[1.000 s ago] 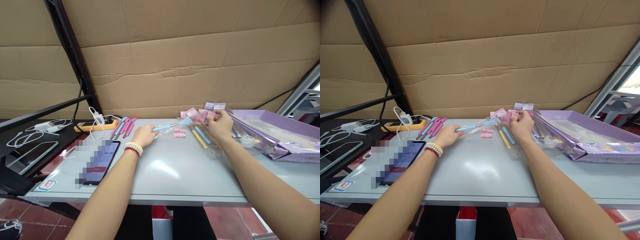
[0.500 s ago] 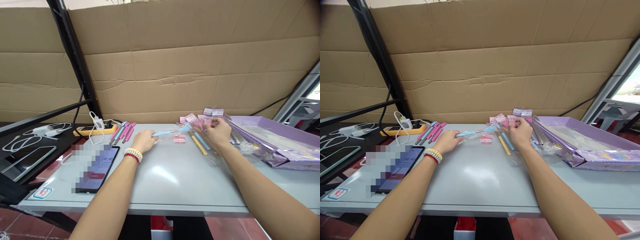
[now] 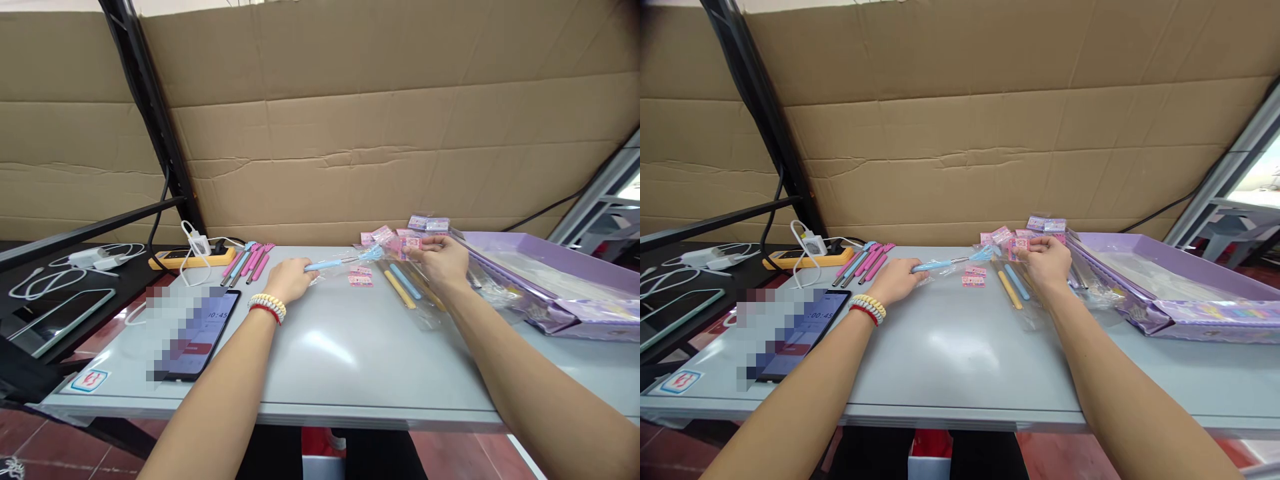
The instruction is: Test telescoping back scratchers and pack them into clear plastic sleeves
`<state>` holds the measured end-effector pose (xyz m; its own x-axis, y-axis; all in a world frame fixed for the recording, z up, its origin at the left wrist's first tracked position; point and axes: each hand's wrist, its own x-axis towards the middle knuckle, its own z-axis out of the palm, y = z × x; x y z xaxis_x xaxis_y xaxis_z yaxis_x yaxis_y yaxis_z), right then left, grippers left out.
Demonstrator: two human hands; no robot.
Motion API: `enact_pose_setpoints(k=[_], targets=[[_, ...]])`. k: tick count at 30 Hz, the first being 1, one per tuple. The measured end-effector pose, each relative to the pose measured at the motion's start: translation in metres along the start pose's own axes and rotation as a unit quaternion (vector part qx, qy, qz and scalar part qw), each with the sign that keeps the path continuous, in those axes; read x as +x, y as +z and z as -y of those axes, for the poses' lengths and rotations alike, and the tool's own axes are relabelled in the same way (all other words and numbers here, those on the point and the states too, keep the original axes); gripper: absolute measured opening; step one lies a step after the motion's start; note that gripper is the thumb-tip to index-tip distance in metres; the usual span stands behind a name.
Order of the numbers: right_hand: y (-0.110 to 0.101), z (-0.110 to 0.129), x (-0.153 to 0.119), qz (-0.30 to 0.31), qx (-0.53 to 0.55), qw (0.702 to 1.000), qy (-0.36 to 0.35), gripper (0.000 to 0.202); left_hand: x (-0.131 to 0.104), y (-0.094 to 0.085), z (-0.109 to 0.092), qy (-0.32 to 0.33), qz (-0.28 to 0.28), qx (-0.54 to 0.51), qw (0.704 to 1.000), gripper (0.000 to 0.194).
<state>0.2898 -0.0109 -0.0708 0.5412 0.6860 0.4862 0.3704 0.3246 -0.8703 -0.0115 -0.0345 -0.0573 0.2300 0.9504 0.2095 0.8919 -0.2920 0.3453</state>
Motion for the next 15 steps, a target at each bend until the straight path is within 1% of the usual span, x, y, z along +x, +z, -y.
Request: enact_pose_setpoints(k=[3,8,11,15], targets=[[0.002,0.013,-0.007,0.010,0.044,0.997,0.063,0.045,0.001,0.001,0.001,0.001,-0.005,0.004,1.000,0.025],[0.005,0.026,-0.016,0.074,0.103,0.990,0.058,0.040,0.000,0.000,0.000,-0.008,0.000,0.011,1.000,0.026],[0.007,0.026,-0.018,0.111,0.128,0.984,0.056,0.039,-0.001,-0.002,-0.002,-0.009,0.004,0.009,1.000,0.026],[0.008,0.023,-0.018,0.156,0.163,0.972,0.072,0.033,-0.002,-0.003,-0.004,-0.009,0.006,0.006,1.000,0.025]])
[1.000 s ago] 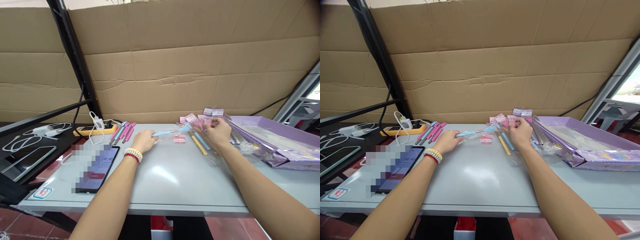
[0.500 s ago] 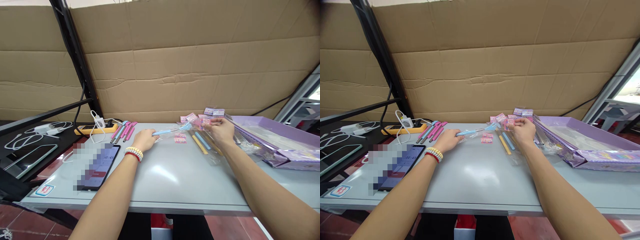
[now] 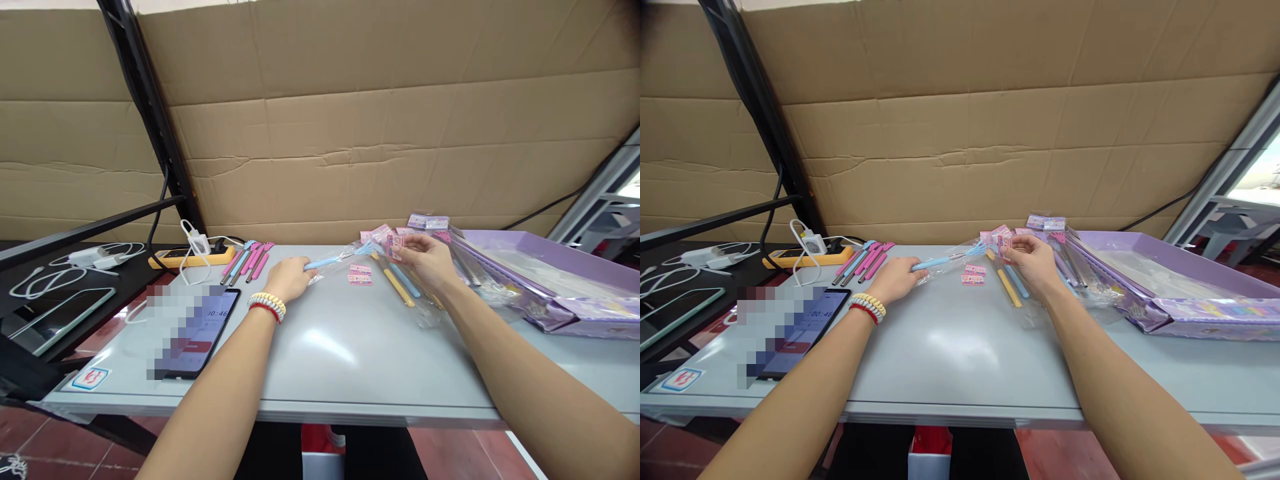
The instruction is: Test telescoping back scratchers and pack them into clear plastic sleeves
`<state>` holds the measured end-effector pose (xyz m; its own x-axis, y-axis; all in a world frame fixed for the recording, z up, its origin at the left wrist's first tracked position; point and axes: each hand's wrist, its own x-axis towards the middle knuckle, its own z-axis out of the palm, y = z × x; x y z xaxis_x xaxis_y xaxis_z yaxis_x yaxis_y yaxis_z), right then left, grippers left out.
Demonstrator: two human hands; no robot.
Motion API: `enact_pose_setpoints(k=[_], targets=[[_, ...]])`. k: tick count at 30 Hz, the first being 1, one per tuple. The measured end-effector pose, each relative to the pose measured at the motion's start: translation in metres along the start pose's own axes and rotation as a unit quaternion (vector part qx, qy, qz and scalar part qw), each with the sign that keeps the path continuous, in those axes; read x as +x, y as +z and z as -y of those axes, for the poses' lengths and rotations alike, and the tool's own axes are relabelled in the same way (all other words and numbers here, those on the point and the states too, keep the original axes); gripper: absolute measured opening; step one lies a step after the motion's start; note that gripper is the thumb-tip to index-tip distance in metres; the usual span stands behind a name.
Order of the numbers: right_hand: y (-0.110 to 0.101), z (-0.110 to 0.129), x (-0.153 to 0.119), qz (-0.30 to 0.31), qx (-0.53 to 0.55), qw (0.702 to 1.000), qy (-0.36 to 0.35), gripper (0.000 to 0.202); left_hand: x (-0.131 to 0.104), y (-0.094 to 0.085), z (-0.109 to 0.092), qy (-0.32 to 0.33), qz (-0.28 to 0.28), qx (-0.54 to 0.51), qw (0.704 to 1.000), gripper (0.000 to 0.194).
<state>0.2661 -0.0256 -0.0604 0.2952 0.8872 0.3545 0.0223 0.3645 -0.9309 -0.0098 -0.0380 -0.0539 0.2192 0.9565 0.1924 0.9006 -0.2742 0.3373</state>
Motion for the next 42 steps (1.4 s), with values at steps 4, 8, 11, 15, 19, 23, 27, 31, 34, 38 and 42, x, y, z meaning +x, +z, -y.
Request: enact_pose_setpoints(k=[4,8,11,15,19,23,27,31,34,38,42], targets=[[-0.0004,-0.0018,0.0018,0.016,0.001,1.000,0.001,0.027,-0.0009,-0.0009,-0.0013,-0.001,0.005,-0.011,1.000,0.024],[-0.0006,-0.0029,0.0026,0.026,-0.017,0.999,0.012,0.023,-0.0010,-0.0009,-0.0019,-0.002,0.006,-0.007,1.000,0.024],[-0.0010,-0.0042,0.0028,0.021,-0.020,1.000,0.013,0.018,-0.0008,-0.0006,-0.0019,0.000,0.005,-0.006,1.000,0.024],[-0.0021,-0.0060,0.0035,0.010,-0.009,1.000,0.024,0.019,-0.0006,0.0001,-0.0018,0.005,0.007,-0.004,1.000,0.024],[-0.0018,-0.0052,0.0031,0.000,-0.012,0.999,0.031,0.019,-0.0009,0.0012,-0.0017,0.010,0.008,-0.004,1.000,0.025],[-0.0010,-0.0038,0.0026,-0.022,-0.007,0.999,0.039,0.023,-0.0011,0.0020,-0.0021,0.014,0.011,-0.001,1.000,0.025],[-0.0029,-0.0058,0.0042,-0.034,-0.006,0.999,0.035,0.028,-0.0006,0.0026,-0.0026,0.019,0.009,0.006,1.000,0.026],[-0.0054,-0.0085,0.0053,-0.024,-0.003,0.999,0.032,0.034,-0.0008,0.0026,-0.0033,0.020,0.007,0.000,1.000,0.025],[-0.0054,-0.0079,0.0044,-0.009,0.001,0.999,0.031,0.036,-0.0015,0.0021,-0.0037,0.019,0.007,-0.005,1.000,0.025],[-0.0041,-0.0056,0.0028,0.001,-0.004,0.999,0.038,0.038,-0.0016,0.0023,-0.0037,0.026,0.007,-0.004,1.000,0.025],[-0.0044,-0.0077,0.0038,0.000,-0.042,0.998,0.037,0.036,-0.0018,0.0035,-0.0049,0.037,0.009,-0.003,0.999,0.024]])
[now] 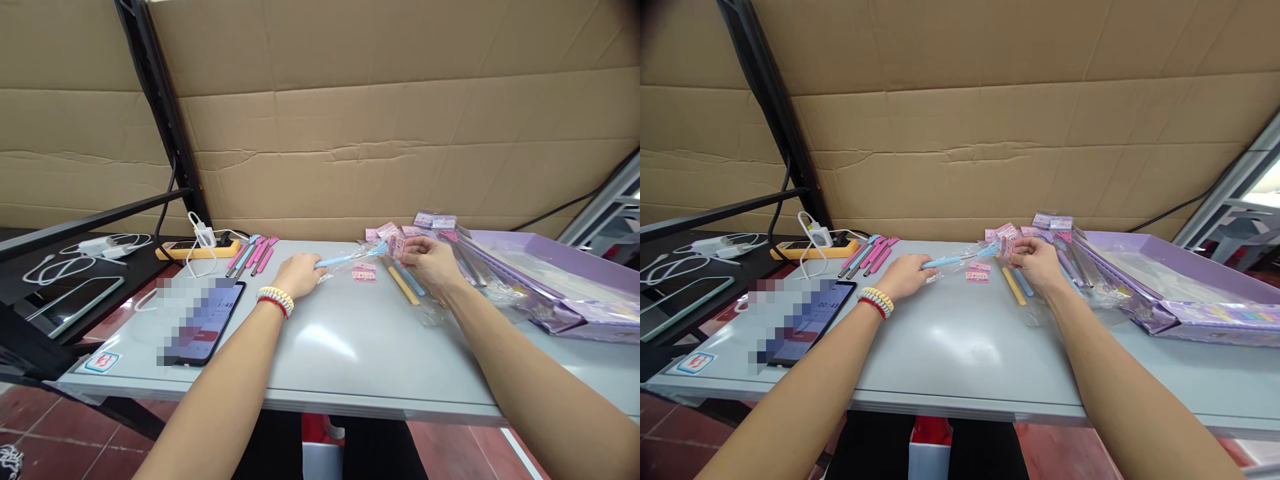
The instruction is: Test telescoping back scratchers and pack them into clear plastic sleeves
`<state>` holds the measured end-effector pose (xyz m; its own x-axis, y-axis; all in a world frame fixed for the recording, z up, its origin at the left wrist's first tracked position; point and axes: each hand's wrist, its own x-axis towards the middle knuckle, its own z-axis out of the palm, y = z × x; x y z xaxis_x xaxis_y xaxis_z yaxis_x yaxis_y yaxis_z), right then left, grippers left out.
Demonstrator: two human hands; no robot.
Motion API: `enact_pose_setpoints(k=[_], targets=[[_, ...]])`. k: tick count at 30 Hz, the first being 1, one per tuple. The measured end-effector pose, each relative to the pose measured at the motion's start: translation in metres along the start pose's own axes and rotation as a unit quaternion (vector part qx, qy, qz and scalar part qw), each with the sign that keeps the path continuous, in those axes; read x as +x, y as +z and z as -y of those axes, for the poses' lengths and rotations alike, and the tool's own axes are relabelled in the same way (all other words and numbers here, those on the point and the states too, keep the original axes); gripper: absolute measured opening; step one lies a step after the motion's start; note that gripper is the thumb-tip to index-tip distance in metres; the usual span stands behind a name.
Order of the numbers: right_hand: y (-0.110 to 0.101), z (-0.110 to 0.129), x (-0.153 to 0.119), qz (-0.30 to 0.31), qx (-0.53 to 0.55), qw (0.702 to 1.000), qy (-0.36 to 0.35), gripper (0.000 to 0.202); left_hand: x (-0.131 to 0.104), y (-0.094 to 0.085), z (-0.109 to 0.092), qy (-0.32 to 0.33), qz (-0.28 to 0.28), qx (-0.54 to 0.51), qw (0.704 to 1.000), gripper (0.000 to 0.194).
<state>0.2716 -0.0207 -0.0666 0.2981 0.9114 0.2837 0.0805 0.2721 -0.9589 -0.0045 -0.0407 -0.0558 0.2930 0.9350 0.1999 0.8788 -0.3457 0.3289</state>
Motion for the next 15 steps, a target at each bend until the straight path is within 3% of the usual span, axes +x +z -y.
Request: enact_pose_setpoints(k=[15], targets=[[0.0020,-0.0003,0.0008,-0.005,-0.030,1.000,-0.001,0.019,0.0021,0.0029,0.0016,0.006,-0.006,-0.005,1.000,0.024]])
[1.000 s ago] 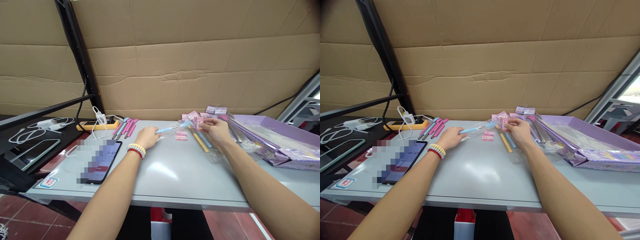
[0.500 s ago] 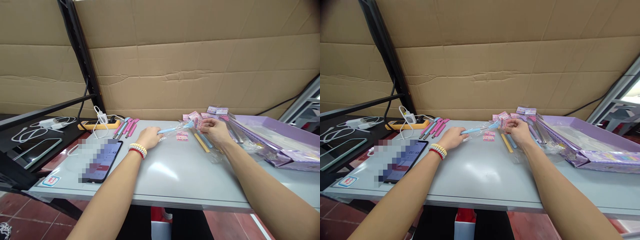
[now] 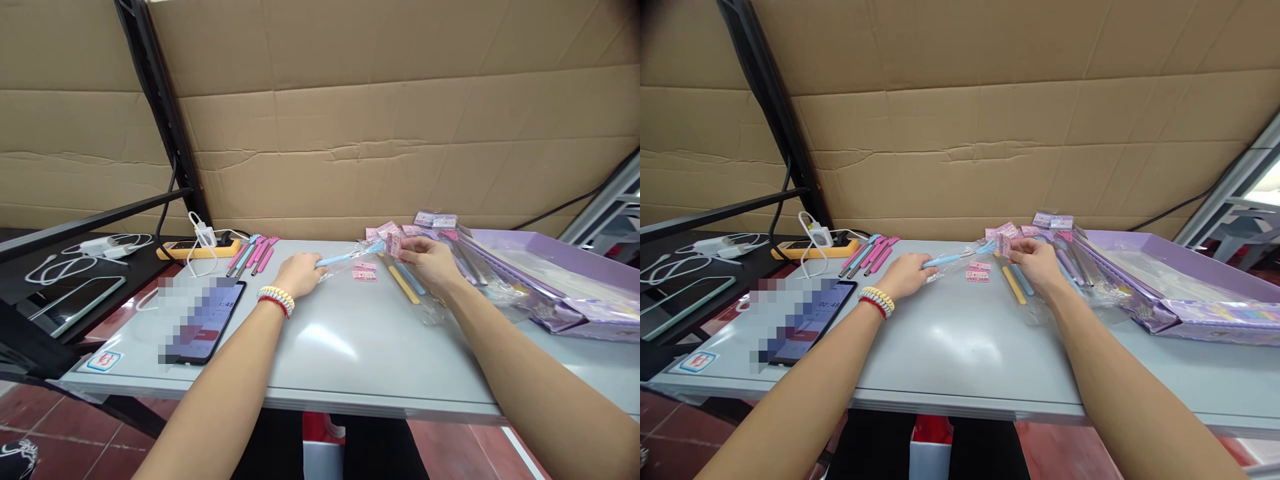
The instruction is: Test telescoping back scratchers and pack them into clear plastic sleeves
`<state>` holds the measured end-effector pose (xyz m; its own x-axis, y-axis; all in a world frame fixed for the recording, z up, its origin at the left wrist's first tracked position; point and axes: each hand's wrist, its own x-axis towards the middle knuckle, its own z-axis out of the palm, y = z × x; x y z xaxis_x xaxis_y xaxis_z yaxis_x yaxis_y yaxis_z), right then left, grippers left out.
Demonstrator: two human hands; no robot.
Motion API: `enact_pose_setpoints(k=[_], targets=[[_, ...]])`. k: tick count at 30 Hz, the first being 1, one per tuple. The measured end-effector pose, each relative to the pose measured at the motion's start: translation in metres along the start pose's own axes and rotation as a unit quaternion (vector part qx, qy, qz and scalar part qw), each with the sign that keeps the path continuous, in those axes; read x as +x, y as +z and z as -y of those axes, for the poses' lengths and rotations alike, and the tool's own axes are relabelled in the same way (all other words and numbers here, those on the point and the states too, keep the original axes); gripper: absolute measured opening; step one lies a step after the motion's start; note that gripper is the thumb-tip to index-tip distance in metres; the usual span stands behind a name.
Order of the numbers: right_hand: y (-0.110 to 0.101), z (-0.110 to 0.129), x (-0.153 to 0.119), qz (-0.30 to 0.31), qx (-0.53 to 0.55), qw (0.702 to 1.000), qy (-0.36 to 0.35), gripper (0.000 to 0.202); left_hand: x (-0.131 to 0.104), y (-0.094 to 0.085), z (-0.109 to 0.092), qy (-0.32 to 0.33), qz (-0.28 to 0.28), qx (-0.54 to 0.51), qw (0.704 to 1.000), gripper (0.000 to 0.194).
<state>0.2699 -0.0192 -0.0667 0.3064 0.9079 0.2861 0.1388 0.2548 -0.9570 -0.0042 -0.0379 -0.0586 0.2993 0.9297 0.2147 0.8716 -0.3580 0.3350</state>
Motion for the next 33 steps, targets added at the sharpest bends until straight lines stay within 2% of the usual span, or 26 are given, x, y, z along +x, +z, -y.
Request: enact_pose_setpoints(k=[4,12,17,20,27,30,33], targets=[[-0.001,-0.001,0.001,-0.007,0.001,1.000,0.011,0.021,0.000,0.000,-0.001,0.001,-0.002,0.001,1.000,0.024],[-0.002,-0.006,0.003,0.001,-0.038,0.999,-0.019,0.022,-0.002,-0.002,-0.003,-0.002,0.005,0.005,1.000,0.025],[-0.003,-0.009,0.007,-0.045,-0.039,0.998,-0.032,0.022,-0.002,-0.002,-0.003,0.000,0.010,0.000,1.000,0.024],[-0.003,-0.008,0.008,-0.090,-0.081,0.992,-0.036,0.018,-0.002,-0.003,-0.004,0.006,0.014,-0.008,1.000,0.024],[-0.009,0.001,0.005,-0.214,-0.217,0.949,-0.077,0.012,-0.003,-0.004,-0.005,0.049,0.034,-0.104,0.993,0.027],[-0.008,0.002,0.004,-0.217,-0.229,0.944,-0.093,0.010,-0.003,-0.003,-0.005,0.059,0.047,-0.149,0.986,0.030],[-0.005,0.001,0.001,-0.188,-0.247,0.942,-0.126,0.010,-0.002,-0.002,-0.005,0.049,0.051,-0.172,0.983,0.030]])
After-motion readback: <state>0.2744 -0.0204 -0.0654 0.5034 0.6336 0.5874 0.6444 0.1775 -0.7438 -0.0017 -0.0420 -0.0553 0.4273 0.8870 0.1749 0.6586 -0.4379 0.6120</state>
